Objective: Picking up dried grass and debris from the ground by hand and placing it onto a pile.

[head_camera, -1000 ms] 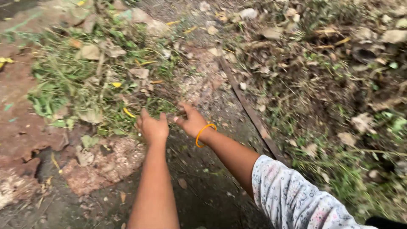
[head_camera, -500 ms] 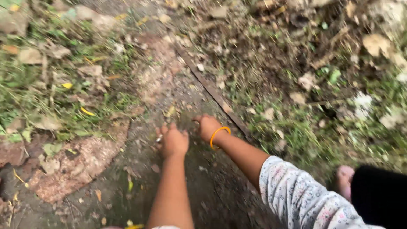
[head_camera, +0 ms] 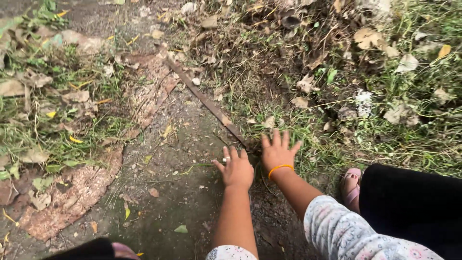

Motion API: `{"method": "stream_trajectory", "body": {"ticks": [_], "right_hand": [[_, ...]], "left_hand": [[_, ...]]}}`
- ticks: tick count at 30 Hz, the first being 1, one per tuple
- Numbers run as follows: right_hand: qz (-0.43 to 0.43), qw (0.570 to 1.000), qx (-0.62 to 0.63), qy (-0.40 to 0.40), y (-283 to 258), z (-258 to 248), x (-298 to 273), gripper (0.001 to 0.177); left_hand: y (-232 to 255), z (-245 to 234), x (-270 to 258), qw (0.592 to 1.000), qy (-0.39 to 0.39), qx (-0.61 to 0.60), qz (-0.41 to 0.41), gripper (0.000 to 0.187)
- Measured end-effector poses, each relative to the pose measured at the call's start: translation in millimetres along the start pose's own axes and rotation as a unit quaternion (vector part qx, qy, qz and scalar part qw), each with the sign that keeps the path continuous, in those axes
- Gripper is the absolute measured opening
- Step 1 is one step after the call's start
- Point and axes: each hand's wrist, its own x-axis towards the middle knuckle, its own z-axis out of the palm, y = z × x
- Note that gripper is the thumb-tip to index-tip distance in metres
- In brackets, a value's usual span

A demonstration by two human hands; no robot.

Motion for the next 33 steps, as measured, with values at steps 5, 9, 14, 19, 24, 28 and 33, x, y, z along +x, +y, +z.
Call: {"method": "stream_trajectory", "body": {"ticks": [5,9,14,19,24,28,33], "right_hand": [[0.214,0.961,0.121,-0.125,31,-64,-5,0.094],[0.261,0.939,0.171,-0.147,67,-6,13,0.112],[0.107,0.968,0.218,-0.058,59,92,26,0.029],[-0.018,0.966,0.256,-0.012,-37,47,11,0.024],[-0.075,0.945,0.317,0.003,-66,27,10,0.020],[-0.139,0.919,0.369,-0.013,-59,52,15,0.022],[-0.156,0.911,0.381,0.029,-50,44,-6,0.030]], "left_hand": [[3,37,16,0.999,0.011,0.026,0.021,0.055],[5,31,8,0.999,-0.015,0.027,0.027,0.063],[4,9,-11,0.997,-0.075,0.018,0.014,0.078],[-16,26,-2,0.979,-0.037,-0.190,-0.064,0.085],[-48,46,11,0.942,0.085,-0.324,-0.019,0.066],[-60,66,29,0.936,0.121,-0.330,-0.015,0.054],[-49,56,19,0.947,0.027,-0.301,-0.113,0.059]]}}
